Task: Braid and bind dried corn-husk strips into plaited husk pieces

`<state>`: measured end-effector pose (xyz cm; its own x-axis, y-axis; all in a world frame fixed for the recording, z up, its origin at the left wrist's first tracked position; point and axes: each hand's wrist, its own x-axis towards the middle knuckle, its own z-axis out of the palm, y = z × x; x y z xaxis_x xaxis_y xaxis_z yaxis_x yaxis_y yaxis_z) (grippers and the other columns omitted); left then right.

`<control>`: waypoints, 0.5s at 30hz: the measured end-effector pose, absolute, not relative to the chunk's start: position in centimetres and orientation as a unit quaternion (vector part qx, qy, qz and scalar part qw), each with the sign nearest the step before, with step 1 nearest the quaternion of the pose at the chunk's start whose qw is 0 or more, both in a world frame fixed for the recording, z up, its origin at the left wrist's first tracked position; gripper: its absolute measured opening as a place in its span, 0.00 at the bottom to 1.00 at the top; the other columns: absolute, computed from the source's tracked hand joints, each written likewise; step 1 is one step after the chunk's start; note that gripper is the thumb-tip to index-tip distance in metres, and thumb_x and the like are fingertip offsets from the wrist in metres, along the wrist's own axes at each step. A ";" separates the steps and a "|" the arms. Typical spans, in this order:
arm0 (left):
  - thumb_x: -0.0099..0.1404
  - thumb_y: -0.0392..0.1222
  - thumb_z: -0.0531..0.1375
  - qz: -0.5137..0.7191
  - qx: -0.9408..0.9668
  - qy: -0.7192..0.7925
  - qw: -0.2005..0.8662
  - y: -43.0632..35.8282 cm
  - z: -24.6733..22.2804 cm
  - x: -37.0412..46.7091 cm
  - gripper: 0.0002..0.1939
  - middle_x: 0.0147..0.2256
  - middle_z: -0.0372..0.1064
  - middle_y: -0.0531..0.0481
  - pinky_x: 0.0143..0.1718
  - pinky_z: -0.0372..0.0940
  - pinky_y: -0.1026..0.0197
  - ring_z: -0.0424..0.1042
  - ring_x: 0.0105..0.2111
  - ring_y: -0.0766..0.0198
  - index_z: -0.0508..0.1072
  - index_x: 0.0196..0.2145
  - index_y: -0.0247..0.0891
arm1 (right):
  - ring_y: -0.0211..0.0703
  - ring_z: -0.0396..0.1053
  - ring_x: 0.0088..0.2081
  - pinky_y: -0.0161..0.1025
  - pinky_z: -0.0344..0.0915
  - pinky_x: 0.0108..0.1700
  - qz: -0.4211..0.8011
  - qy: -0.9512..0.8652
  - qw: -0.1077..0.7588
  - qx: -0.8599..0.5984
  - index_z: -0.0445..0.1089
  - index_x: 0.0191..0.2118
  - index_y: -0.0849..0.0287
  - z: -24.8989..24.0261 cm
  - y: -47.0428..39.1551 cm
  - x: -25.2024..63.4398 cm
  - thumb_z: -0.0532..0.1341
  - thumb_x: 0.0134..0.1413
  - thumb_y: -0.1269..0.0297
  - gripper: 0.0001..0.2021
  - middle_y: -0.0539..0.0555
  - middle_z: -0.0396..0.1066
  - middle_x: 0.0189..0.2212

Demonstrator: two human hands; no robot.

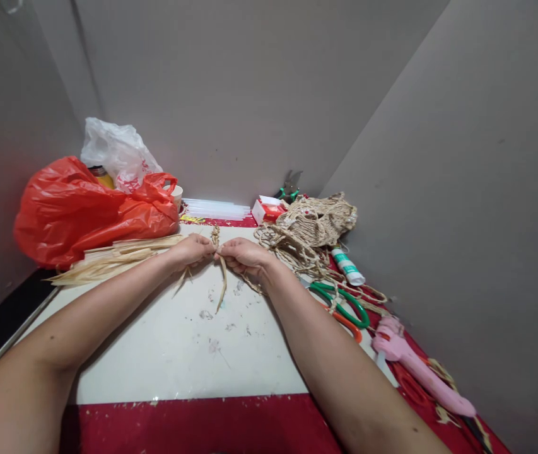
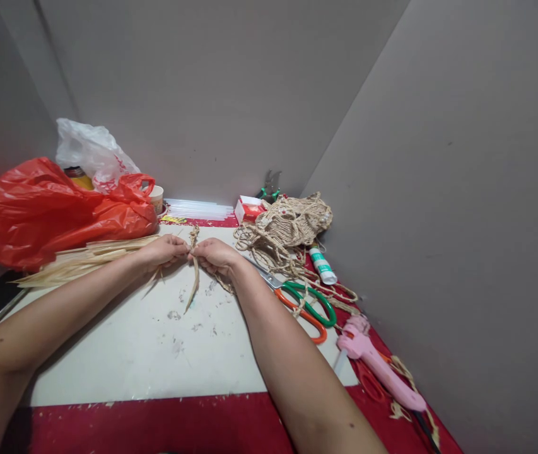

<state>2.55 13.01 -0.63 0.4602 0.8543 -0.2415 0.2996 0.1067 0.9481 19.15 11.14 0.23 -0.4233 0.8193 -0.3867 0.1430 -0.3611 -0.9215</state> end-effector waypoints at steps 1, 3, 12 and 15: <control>0.56 0.43 0.58 0.242 0.630 0.464 0.574 13.0 -0.7 2.5 0.11 0.12 0.47 0.61 0.13 0.38 0.66 0.43 0.11 0.76 0.68 0.21 0.34 | 0.26 0.40 0.11 0.27 0.37 0.14 0.656 -0.524 0.250 -0.482 0.66 0.25 0.65 0.3 11.1 19.1 0.57 0.50 0.70 0.06 0.40 0.46 0.09; 0.55 0.43 0.58 0.252 0.638 0.471 0.555 12.9 -1.0 2.6 0.11 0.11 0.46 0.61 0.14 0.38 0.66 0.42 0.10 0.76 0.69 0.21 0.33 | 0.27 0.41 0.11 0.28 0.37 0.14 0.617 -0.559 0.241 -0.499 0.67 0.25 0.64 0.3 11.0 18.9 0.57 0.50 0.70 0.06 0.40 0.47 0.08; 0.55 0.37 0.57 0.327 0.587 0.517 0.530 11.6 -1.7 3.7 0.11 0.09 0.48 0.60 0.14 0.37 0.66 0.44 0.10 0.76 0.66 0.17 0.34 | 0.29 0.47 0.12 0.32 0.42 0.17 0.468 -0.653 0.181 -0.568 0.65 0.22 0.63 0.4 10.7 19.1 0.55 0.50 0.70 0.09 0.43 0.51 0.10; 0.56 0.35 0.56 0.321 0.555 0.511 0.572 11.5 -1.5 3.8 0.12 0.08 0.47 0.60 0.13 0.36 0.65 0.42 0.09 0.75 0.65 0.16 0.35 | 0.31 0.51 0.15 0.32 0.47 0.19 0.386 -0.692 0.142 -0.593 0.70 0.26 0.63 1.0 10.7 19.1 0.54 0.50 0.70 0.09 0.46 0.56 0.12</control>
<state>3.76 11.53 -1.51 0.2712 0.9350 -0.2283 0.2009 0.1770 0.9635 19.09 10.69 1.00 -0.2558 0.9308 -0.2610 0.7109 -0.0019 -0.7033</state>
